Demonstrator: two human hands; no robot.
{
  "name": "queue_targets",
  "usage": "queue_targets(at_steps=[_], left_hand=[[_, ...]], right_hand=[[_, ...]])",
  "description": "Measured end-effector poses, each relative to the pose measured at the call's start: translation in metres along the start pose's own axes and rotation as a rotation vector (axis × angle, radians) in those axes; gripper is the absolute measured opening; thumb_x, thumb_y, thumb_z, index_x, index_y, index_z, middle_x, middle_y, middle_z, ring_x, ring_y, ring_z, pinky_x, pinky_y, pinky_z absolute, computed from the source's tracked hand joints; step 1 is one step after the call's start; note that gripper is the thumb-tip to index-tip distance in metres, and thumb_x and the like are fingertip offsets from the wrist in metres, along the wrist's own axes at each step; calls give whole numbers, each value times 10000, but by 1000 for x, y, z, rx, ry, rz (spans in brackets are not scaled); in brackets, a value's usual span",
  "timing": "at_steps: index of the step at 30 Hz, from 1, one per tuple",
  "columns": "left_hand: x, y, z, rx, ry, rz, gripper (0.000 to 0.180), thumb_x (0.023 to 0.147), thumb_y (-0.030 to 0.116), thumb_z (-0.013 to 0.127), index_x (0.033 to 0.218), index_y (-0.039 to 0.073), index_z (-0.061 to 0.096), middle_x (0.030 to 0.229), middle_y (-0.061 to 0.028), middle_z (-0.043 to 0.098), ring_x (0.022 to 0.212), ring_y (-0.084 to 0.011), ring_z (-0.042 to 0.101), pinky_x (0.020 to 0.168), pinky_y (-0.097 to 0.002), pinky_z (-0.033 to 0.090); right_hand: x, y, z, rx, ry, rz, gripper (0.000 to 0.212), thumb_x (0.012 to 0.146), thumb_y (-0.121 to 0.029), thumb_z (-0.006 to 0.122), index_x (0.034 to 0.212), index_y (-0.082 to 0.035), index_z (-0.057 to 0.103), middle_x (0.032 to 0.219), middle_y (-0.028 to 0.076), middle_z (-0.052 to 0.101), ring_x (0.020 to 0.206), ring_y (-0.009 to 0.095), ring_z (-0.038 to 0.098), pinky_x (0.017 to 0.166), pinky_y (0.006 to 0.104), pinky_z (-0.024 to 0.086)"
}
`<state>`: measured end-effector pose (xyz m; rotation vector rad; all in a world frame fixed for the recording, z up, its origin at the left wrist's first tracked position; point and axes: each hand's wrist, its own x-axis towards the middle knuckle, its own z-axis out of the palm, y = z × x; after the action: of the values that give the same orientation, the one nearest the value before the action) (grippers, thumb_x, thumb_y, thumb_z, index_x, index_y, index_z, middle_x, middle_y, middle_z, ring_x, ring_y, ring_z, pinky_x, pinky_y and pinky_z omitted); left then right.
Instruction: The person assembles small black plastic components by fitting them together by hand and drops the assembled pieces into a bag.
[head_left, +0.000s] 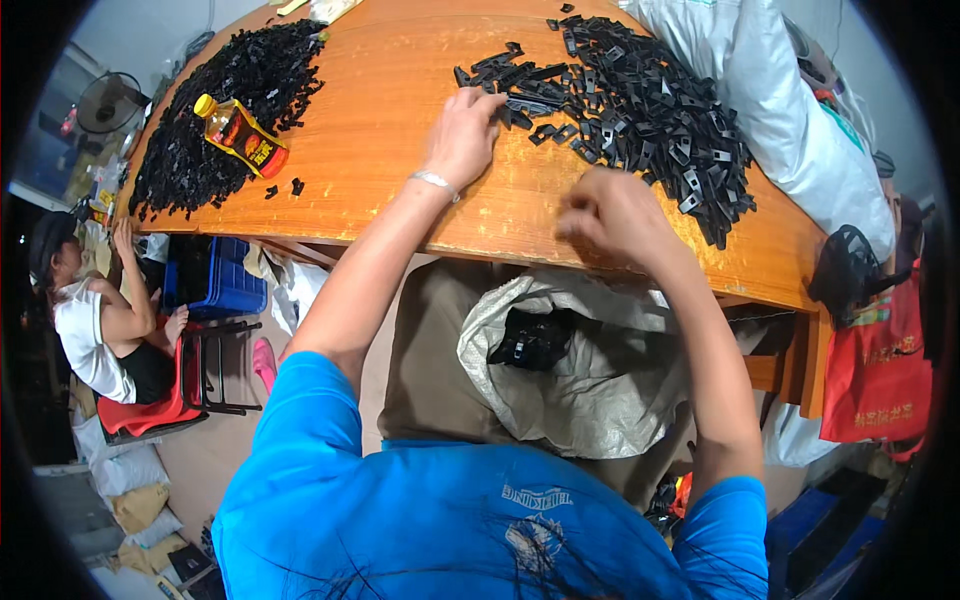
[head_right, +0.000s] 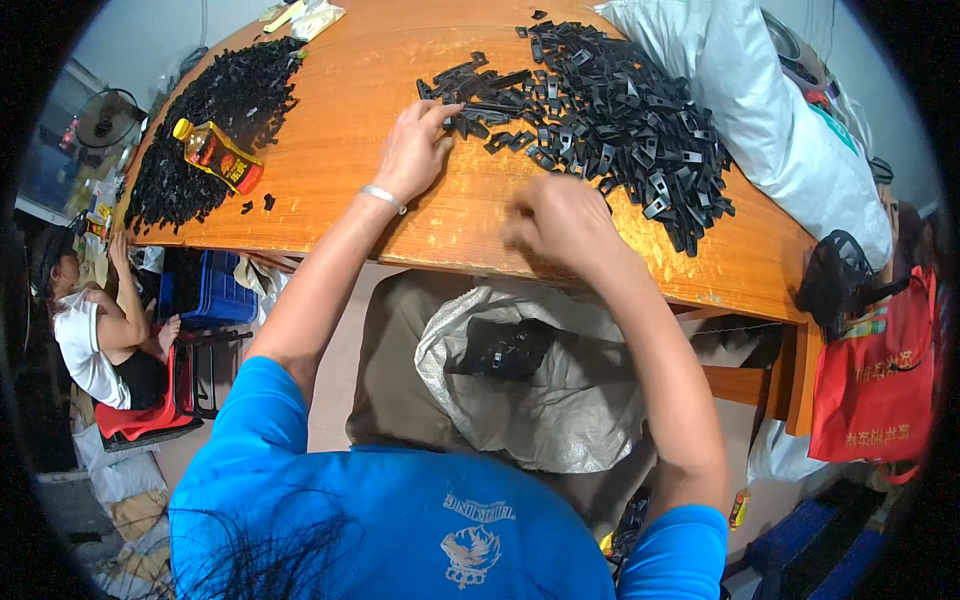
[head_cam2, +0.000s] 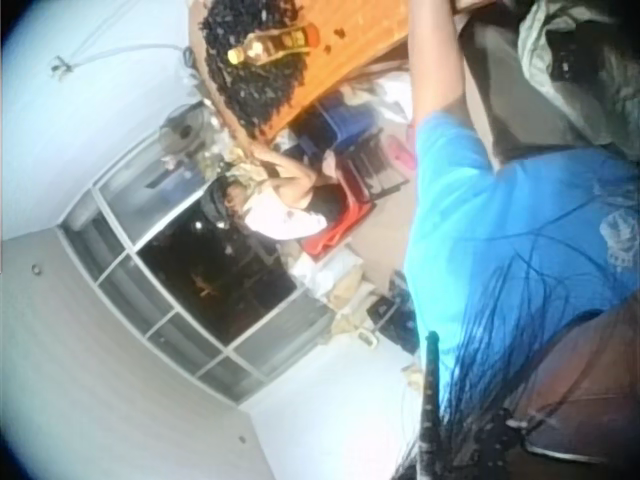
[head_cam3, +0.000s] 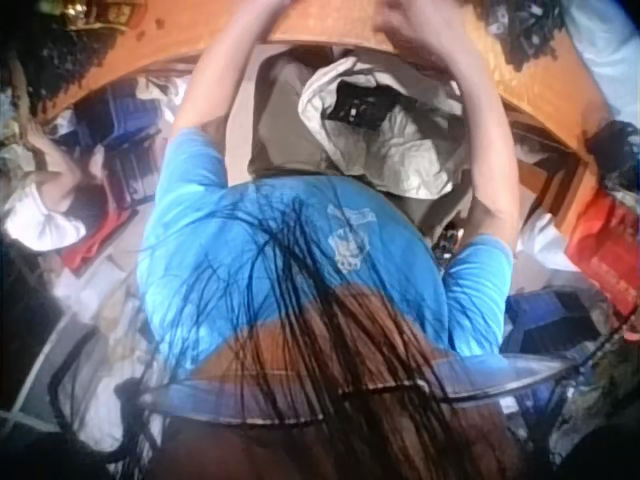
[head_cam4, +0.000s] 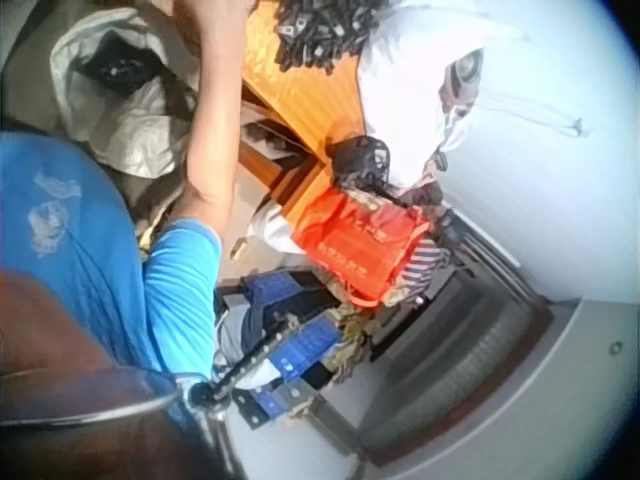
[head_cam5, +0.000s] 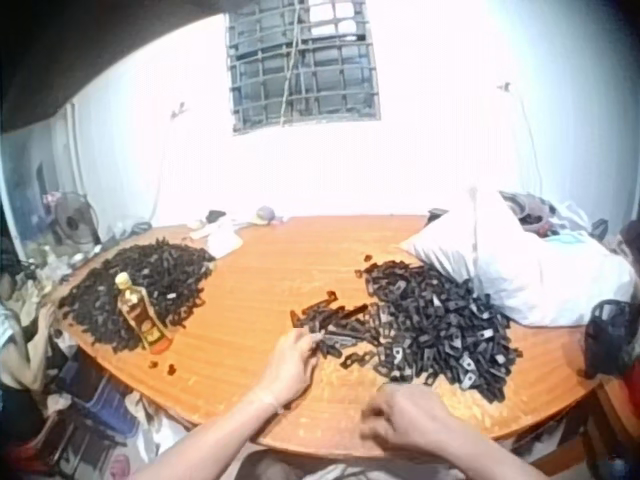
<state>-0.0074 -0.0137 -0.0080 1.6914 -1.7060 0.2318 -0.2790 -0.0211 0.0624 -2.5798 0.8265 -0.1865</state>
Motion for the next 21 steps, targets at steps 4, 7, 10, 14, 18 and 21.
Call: queue_targets(at_steps=[4,7,10,14,18,21], left_hand=[[7,-11,15,57,-25,7,314,876,41,772,1185,98,760,1274,-131,658,1169,-346,631,1000,-437,541],[-1,-8,13,-28,-55,-48,290,875,29,771,1158,91,758,1239,-134,663,1161,-350,633,992,-436,539],[-7,-3,8,-69,-34,-19,274,865,33,782,1135,77,757,1204,-139,663,1141,-361,637,974,-441,538],[-17,10,-1,-135,-42,-9,368,845,-2,753,1207,54,715,1141,-164,658,1071,-376,650,939,-445,543],[-32,12,-8,-212,-49,15,473,823,-64,671,1288,25,651,1097,-189,647,1020,-371,659,918,-433,552],[-50,14,-21,-225,-37,-7,487,812,-79,639,1290,17,646,1097,-188,651,1015,-353,664,916,-424,552]], right_hand=[[78,14,33,-69,401,6,239,874,-168,774,1096,-85,805,1061,170,723,986,381,718,862,469,579],[118,21,55,-197,556,-116,233,884,-105,713,1097,-99,807,1092,154,712,1049,354,692,888,455,582],[133,24,67,-262,565,-74,180,875,-83,669,1014,-91,782,1036,135,713,1051,331,678,899,434,588],[124,37,67,-363,583,-73,144,883,-100,669,988,-97,768,1007,126,715,1021,326,682,845,453,585],[107,37,45,-328,798,-195,104,927,-136,667,962,-122,764,925,142,708,935,343,702,738,483,573],[73,3,47,-71,555,-112,89,938,-160,684,954,-124,763,910,169,702,854,378,713,736,505,570]])
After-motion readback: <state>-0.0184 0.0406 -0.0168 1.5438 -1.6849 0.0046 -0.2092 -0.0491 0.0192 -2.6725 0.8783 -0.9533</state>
